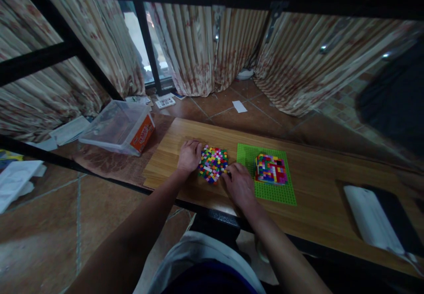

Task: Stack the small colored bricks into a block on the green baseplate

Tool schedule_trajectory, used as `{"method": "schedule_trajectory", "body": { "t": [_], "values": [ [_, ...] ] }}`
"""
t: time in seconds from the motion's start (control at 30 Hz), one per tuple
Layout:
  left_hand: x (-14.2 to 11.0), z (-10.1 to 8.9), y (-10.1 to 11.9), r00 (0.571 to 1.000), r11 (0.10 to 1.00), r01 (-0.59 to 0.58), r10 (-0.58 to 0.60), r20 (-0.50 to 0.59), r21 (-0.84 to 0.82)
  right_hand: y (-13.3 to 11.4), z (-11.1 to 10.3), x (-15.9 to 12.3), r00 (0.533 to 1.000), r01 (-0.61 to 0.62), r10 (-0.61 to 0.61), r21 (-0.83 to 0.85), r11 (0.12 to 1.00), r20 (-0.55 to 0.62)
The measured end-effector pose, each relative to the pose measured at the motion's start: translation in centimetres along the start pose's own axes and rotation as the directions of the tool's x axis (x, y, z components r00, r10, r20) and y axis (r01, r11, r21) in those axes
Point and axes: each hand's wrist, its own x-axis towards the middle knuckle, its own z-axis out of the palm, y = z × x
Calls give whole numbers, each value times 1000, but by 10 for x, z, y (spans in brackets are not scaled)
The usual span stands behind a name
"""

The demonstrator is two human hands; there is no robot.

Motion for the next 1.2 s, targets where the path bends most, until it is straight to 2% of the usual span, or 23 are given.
{"method": "schedule_trajectory", "body": {
  "t": [0.13,0.53,0.63,0.73,0.83,0.93,1.0,1.1,1.2],
  "values": [
    [0,0,0,1000,1000,-11,11,8,2,5,3,1,999,40,-39,24,999,-32],
    [1,0,-4,1000,1000,-8,8,-6,-21,6,7,2,991,98,-102,-59,993,-83],
    [1,-1,-5,1000,1000,-14,14,-1,-25,3,2,2,987,89,-85,18,996,-139],
    [2,-1,-5,1000,1000,-17,17,-8,-20,3,-12,-1,972,38,12,208,977,-234],
    [2,-2,-6,1000,999,-26,26,-2,-23,11,-30,-6,948,-51,182,441,896,-261],
    [2,-3,-6,1000,999,-22,22,0,-33,30,-47,-13,907,-150,359,628,764,-220],
    [2,-3,-6,1000,999,-12,12,-2,-31,46,-57,-16,867,-201,466,730,654,-179],
    [2,-3,-7,1000,1000,-13,13,5,-23,69,-69,-16,782,-241,611,846,475,-121],
    [3,-4,-7,999,999,-34,34,6,-16,88,-78,-14,726,-256,687,911,322,-39]
  ]
}}
